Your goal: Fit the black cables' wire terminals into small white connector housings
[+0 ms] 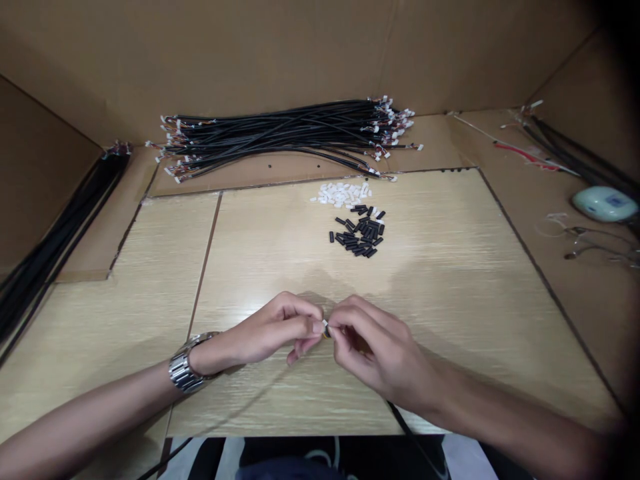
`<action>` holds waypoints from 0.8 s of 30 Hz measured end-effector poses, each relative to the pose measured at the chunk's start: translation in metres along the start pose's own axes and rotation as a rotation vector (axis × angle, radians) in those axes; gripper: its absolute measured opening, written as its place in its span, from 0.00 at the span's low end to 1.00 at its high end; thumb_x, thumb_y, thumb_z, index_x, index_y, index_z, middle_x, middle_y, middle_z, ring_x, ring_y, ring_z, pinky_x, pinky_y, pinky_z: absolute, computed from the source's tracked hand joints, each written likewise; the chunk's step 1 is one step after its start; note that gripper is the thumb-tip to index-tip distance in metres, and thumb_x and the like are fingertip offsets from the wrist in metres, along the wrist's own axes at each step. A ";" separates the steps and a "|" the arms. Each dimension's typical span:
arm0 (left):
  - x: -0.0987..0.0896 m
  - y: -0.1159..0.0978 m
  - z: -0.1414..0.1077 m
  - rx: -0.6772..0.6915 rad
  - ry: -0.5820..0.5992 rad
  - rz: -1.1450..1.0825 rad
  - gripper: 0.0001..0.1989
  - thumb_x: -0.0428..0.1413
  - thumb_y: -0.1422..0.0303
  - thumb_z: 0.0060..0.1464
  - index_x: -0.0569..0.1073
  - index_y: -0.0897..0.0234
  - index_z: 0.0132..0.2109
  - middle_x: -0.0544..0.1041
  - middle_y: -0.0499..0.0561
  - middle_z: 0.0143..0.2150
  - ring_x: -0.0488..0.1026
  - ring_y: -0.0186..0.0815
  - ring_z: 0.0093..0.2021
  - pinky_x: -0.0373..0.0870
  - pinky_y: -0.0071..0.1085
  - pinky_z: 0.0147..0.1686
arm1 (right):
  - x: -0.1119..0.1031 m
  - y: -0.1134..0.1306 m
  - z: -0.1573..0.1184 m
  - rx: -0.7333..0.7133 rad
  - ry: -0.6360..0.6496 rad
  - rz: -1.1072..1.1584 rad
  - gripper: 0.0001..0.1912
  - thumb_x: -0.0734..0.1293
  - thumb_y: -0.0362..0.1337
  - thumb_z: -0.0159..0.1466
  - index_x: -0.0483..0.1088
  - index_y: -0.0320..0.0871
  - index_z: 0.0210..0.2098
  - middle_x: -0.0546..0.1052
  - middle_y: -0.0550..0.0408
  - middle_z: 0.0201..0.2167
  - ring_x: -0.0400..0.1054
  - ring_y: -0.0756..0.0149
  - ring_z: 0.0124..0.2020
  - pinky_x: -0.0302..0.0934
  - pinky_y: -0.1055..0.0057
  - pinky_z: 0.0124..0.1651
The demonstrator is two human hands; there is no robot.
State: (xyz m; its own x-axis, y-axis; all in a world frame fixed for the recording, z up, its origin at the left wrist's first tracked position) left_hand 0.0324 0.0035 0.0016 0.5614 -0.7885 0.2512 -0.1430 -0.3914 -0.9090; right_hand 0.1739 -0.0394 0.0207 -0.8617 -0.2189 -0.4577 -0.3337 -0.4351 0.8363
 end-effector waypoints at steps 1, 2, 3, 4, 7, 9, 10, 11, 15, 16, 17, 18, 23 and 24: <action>-0.001 0.000 0.000 0.010 -0.017 0.017 0.19 0.52 0.64 0.64 0.67 0.66 0.25 0.66 0.45 0.21 0.64 0.27 0.21 0.62 0.23 0.22 | -0.001 -0.001 0.001 0.023 -0.017 0.031 0.06 0.61 0.26 0.66 0.67 0.41 0.39 0.69 0.55 0.32 0.63 0.71 0.31 0.60 0.72 0.33; -0.003 -0.001 0.000 0.017 -0.039 0.034 0.19 0.52 0.64 0.63 0.67 0.66 0.24 0.66 0.45 0.20 0.63 0.27 0.21 0.62 0.24 0.23 | -0.003 -0.002 0.001 0.059 -0.039 0.064 0.06 0.62 0.27 0.67 0.68 0.42 0.39 0.70 0.56 0.32 0.64 0.71 0.30 0.60 0.73 0.33; -0.005 -0.002 0.000 0.021 -0.067 0.046 0.18 0.52 0.65 0.62 0.67 0.66 0.24 0.66 0.45 0.20 0.63 0.27 0.21 0.62 0.24 0.22 | -0.004 -0.005 0.003 0.111 -0.056 0.105 0.04 0.63 0.28 0.67 0.68 0.42 0.39 0.70 0.56 0.32 0.64 0.72 0.30 0.60 0.73 0.32; -0.007 -0.003 0.000 0.024 -0.100 0.049 0.17 0.52 0.66 0.62 0.67 0.66 0.24 0.65 0.45 0.20 0.63 0.27 0.21 0.62 0.24 0.22 | -0.004 -0.008 0.004 0.181 -0.053 0.163 0.03 0.63 0.31 0.68 0.69 0.43 0.39 0.71 0.57 0.31 0.65 0.72 0.28 0.60 0.74 0.30; -0.015 -0.009 -0.001 0.044 -0.208 0.017 0.15 0.51 0.68 0.57 0.67 0.66 0.23 0.65 0.45 0.19 0.62 0.28 0.20 0.62 0.24 0.21 | 0.005 -0.019 0.005 0.437 0.106 0.465 0.08 0.64 0.41 0.69 0.70 0.43 0.38 0.71 0.59 0.27 0.66 0.74 0.21 0.61 0.75 0.23; -0.022 -0.018 -0.001 0.087 -0.274 -0.023 0.14 0.52 0.69 0.55 0.66 0.66 0.22 0.63 0.44 0.19 0.61 0.28 0.20 0.61 0.24 0.20 | 0.015 -0.022 0.004 0.549 0.257 0.693 0.13 0.64 0.45 0.69 0.71 0.41 0.36 0.72 0.58 0.25 0.67 0.73 0.19 0.63 0.75 0.22; -0.026 -0.024 -0.001 0.121 -0.307 -0.048 0.14 0.53 0.69 0.54 0.65 0.66 0.21 0.62 0.44 0.19 0.61 0.27 0.19 0.60 0.24 0.20 | 0.019 -0.021 0.004 0.570 0.314 0.784 0.15 0.64 0.45 0.69 0.71 0.40 0.35 0.74 0.57 0.25 0.69 0.73 0.19 0.65 0.75 0.23; -0.031 -0.030 -0.001 0.158 -0.344 -0.078 0.14 0.53 0.69 0.53 0.64 0.66 0.21 0.61 0.44 0.18 0.60 0.27 0.19 0.59 0.24 0.19 | 0.021 -0.021 0.004 0.572 0.352 0.854 0.16 0.64 0.46 0.69 0.71 0.39 0.34 0.76 0.55 0.26 0.70 0.72 0.20 0.67 0.74 0.24; -0.055 -0.060 -0.008 0.328 -0.460 -0.137 0.15 0.52 0.68 0.50 0.57 0.63 0.19 0.55 0.43 0.17 0.55 0.26 0.17 0.54 0.24 0.17 | 0.025 -0.015 0.007 0.520 0.386 1.022 0.18 0.64 0.47 0.69 0.72 0.37 0.36 0.79 0.51 0.25 0.74 0.69 0.21 0.67 0.74 0.24; -0.061 -0.066 -0.011 0.368 -0.486 -0.137 0.15 0.51 0.68 0.50 0.56 0.63 0.19 0.53 0.42 0.17 0.54 0.26 0.17 0.53 0.23 0.17 | 0.024 -0.014 0.007 0.507 0.372 1.028 0.18 0.65 0.47 0.68 0.72 0.37 0.36 0.79 0.52 0.25 0.74 0.69 0.22 0.67 0.74 0.25; -0.066 -0.072 -0.015 0.405 -0.512 -0.134 0.15 0.51 0.68 0.50 0.55 0.63 0.19 0.52 0.42 0.18 0.52 0.26 0.17 0.53 0.23 0.17 | 0.024 -0.012 0.008 0.493 0.355 1.028 0.17 0.66 0.48 0.68 0.72 0.37 0.36 0.79 0.52 0.25 0.74 0.68 0.22 0.68 0.73 0.25; -0.070 -0.077 -0.019 0.432 -0.531 -0.127 0.15 0.51 0.68 0.50 0.55 0.63 0.19 0.52 0.42 0.18 0.52 0.26 0.17 0.53 0.23 0.17 | 0.024 -0.010 0.008 0.477 0.338 1.025 0.17 0.66 0.48 0.67 0.72 0.37 0.36 0.78 0.53 0.25 0.74 0.68 0.22 0.68 0.72 0.26; -0.070 -0.093 -0.041 0.505 -0.584 -0.060 0.17 0.52 0.68 0.51 0.55 0.63 0.20 0.53 0.42 0.18 0.53 0.26 0.17 0.53 0.23 0.17 | 0.032 0.005 0.003 0.432 0.282 1.000 0.19 0.66 0.50 0.66 0.71 0.37 0.35 0.76 0.54 0.24 0.72 0.69 0.21 0.67 0.72 0.25; -0.069 -0.096 -0.045 0.518 -0.591 -0.045 0.16 0.53 0.68 0.51 0.56 0.63 0.20 0.53 0.42 0.18 0.53 0.26 0.17 0.53 0.23 0.17 | 0.036 0.009 0.000 0.427 0.273 0.985 0.19 0.66 0.50 0.66 0.71 0.37 0.35 0.75 0.54 0.24 0.71 0.69 0.21 0.67 0.72 0.25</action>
State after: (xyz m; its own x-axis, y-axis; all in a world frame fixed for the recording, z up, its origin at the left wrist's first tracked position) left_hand -0.0292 0.0741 0.0870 0.9188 -0.3369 0.2056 0.2072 -0.0314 -0.9778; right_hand 0.1403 -0.0511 0.0117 -0.7268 -0.5120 0.4579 0.3016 0.3611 0.8824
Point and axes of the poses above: each hand's wrist, its own z-axis towards the middle knuckle, its own x-axis out of the palm, y = z × x, the point moved 5 cm from there along z, towards the middle knuckle
